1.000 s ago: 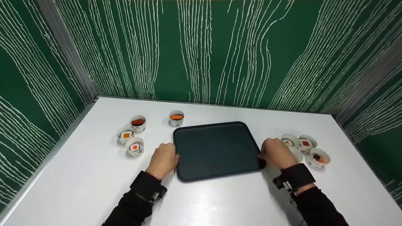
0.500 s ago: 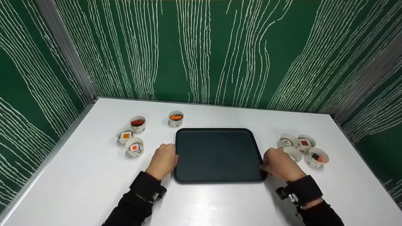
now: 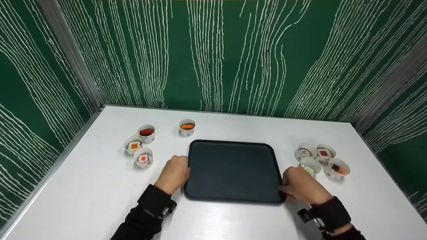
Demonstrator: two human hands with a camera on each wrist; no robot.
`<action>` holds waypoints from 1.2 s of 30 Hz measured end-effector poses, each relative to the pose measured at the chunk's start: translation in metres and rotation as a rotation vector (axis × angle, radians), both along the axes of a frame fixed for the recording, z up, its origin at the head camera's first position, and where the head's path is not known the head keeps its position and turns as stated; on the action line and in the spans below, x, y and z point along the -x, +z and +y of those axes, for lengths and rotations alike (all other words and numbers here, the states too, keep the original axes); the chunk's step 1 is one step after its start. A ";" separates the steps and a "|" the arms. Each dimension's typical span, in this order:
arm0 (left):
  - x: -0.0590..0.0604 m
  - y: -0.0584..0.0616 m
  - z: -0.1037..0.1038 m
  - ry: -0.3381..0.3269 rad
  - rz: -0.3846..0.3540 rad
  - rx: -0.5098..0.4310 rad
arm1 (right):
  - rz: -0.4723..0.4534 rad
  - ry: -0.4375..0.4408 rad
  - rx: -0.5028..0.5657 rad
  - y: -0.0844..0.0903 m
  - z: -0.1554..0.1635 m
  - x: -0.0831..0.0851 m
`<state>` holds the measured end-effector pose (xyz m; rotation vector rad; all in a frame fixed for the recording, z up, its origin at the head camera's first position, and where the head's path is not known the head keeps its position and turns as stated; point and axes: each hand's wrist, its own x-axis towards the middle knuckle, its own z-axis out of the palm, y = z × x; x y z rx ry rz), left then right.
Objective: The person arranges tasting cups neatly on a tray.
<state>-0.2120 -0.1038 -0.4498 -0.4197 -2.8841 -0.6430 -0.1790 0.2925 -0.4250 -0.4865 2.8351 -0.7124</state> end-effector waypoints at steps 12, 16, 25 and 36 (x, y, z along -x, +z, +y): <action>0.009 -0.020 -0.005 -0.034 0.033 -0.019 | -0.084 -0.006 0.030 -0.001 0.007 -0.014; 0.013 -0.025 -0.009 -0.059 0.032 -0.023 | -0.101 0.026 0.044 0.000 0.010 -0.015; 0.032 -0.051 -0.016 -0.074 -0.071 -0.067 | -0.151 0.020 0.040 0.003 0.016 -0.013; 0.025 -0.039 -0.014 -0.090 -0.089 -0.082 | -0.186 0.043 0.064 0.004 0.019 -0.013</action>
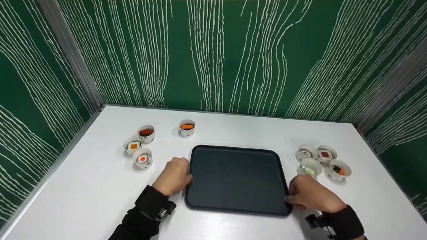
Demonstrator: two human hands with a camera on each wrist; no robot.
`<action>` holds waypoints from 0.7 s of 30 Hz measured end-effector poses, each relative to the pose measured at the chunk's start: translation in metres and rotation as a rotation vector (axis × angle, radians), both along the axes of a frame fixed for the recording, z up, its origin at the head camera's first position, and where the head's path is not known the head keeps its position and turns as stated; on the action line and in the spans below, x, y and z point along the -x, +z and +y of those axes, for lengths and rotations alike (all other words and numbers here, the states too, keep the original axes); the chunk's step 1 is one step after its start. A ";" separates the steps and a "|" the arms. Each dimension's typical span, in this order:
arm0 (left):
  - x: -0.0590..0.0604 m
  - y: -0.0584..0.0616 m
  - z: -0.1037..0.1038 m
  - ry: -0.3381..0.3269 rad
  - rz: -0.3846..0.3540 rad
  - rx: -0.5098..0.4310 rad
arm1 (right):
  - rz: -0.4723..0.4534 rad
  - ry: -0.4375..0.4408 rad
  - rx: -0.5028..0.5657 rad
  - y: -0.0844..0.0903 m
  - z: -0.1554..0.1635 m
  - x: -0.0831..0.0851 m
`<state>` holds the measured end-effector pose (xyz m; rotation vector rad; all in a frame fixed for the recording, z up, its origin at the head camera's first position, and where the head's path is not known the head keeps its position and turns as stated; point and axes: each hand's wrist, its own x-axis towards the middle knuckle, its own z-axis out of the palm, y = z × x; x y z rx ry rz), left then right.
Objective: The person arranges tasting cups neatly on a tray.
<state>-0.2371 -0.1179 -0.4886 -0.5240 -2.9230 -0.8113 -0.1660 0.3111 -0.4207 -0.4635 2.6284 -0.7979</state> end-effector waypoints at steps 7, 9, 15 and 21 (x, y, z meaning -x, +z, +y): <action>-0.010 0.021 0.004 0.004 -0.040 -0.013 | 0.013 -0.001 -0.010 -0.001 0.001 0.000; -0.009 0.021 0.004 0.009 -0.044 -0.006 | 0.017 -0.003 -0.016 0.000 0.001 0.000; -0.015 0.030 0.005 -0.008 -0.053 -0.006 | 0.028 0.025 -0.008 0.000 0.003 -0.001; -0.023 0.050 0.005 0.009 -0.035 0.004 | 0.060 0.057 -0.009 0.001 0.004 0.000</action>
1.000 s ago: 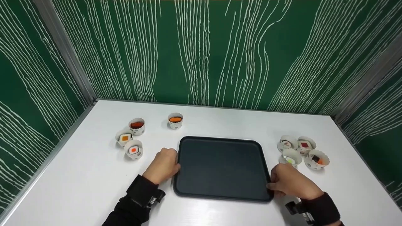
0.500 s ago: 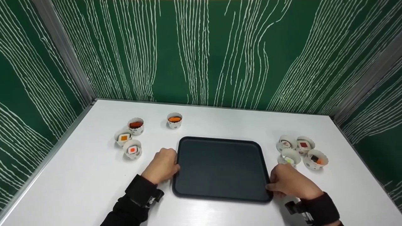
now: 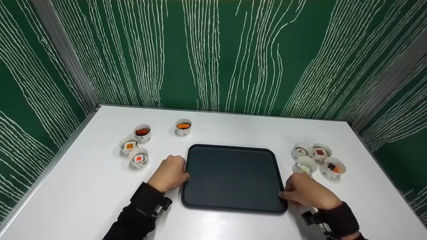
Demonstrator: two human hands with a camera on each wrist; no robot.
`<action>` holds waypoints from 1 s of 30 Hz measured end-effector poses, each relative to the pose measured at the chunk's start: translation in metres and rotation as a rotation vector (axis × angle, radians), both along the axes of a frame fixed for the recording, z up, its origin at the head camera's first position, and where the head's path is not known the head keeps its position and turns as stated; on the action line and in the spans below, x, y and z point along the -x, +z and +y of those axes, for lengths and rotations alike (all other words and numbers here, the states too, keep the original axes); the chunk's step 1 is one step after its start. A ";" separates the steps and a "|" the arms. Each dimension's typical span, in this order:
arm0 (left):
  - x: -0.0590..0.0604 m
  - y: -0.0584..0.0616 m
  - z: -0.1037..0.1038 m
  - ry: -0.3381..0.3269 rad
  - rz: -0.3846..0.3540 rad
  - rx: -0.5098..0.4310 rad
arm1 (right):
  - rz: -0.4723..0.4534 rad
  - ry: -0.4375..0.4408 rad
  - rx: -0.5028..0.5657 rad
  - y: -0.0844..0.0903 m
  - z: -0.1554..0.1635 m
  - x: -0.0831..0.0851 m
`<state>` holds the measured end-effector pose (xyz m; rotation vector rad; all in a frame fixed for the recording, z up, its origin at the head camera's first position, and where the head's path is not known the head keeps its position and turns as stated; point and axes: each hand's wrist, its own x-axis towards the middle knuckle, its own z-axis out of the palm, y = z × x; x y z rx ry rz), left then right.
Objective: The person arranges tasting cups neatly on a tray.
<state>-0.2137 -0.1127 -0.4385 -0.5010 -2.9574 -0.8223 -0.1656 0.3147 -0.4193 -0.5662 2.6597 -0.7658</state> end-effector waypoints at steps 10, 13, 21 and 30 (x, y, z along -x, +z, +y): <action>0.036 0.030 0.010 0.193 0.134 -0.042 | -0.028 -0.060 -0.023 0.008 0.005 -0.001; 0.056 0.034 0.011 0.228 0.161 -0.064 | -0.012 -0.061 -0.012 0.008 0.005 -0.002; 0.103 0.031 0.013 0.317 0.136 -0.073 | 0.002 -0.080 -0.018 0.012 0.005 -0.006; 0.128 0.025 0.009 0.385 -0.015 -0.048 | 0.048 -0.076 -0.018 0.011 0.005 -0.006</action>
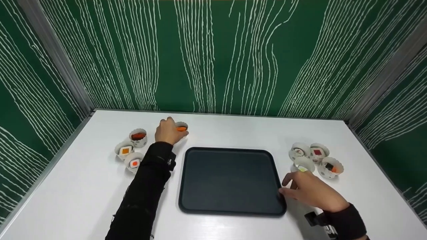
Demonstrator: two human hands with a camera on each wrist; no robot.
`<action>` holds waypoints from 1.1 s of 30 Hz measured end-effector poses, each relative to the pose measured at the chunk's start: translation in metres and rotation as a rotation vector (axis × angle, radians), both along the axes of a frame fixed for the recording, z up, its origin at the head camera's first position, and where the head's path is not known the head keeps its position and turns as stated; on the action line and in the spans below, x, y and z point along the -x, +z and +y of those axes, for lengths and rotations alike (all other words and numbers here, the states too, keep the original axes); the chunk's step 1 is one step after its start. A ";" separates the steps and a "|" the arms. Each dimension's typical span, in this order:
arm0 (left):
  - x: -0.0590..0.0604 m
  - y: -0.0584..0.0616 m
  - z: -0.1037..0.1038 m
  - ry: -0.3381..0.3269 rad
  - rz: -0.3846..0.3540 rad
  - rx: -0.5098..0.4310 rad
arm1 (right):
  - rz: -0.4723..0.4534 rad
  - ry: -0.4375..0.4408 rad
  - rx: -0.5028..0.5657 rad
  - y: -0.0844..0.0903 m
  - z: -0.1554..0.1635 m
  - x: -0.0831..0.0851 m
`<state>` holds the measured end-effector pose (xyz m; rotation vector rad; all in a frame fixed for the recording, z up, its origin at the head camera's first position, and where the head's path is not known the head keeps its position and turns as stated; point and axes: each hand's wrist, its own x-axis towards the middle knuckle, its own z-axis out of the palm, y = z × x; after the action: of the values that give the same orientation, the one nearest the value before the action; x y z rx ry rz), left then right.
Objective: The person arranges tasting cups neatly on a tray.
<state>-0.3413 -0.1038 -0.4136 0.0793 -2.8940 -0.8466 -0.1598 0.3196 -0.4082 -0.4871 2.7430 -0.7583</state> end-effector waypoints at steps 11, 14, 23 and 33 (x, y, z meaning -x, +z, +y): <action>0.005 -0.008 -0.003 -0.004 -0.034 -0.035 | -0.004 -0.013 -0.002 0.001 -0.003 0.000; 0.004 -0.009 -0.003 -0.010 -0.027 -0.045 | -0.004 -0.011 -0.003 0.001 -0.004 0.000; 0.004 -0.010 -0.002 -0.018 -0.015 -0.077 | 0.000 0.005 0.002 0.004 -0.002 0.000; 0.002 -0.008 0.000 -0.047 0.028 -0.064 | 0.026 0.005 0.002 0.004 -0.002 0.000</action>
<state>-0.3431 -0.1035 -0.4218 0.0060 -2.8537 -0.9412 -0.1595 0.3177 -0.4045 -0.5078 2.7636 -0.7593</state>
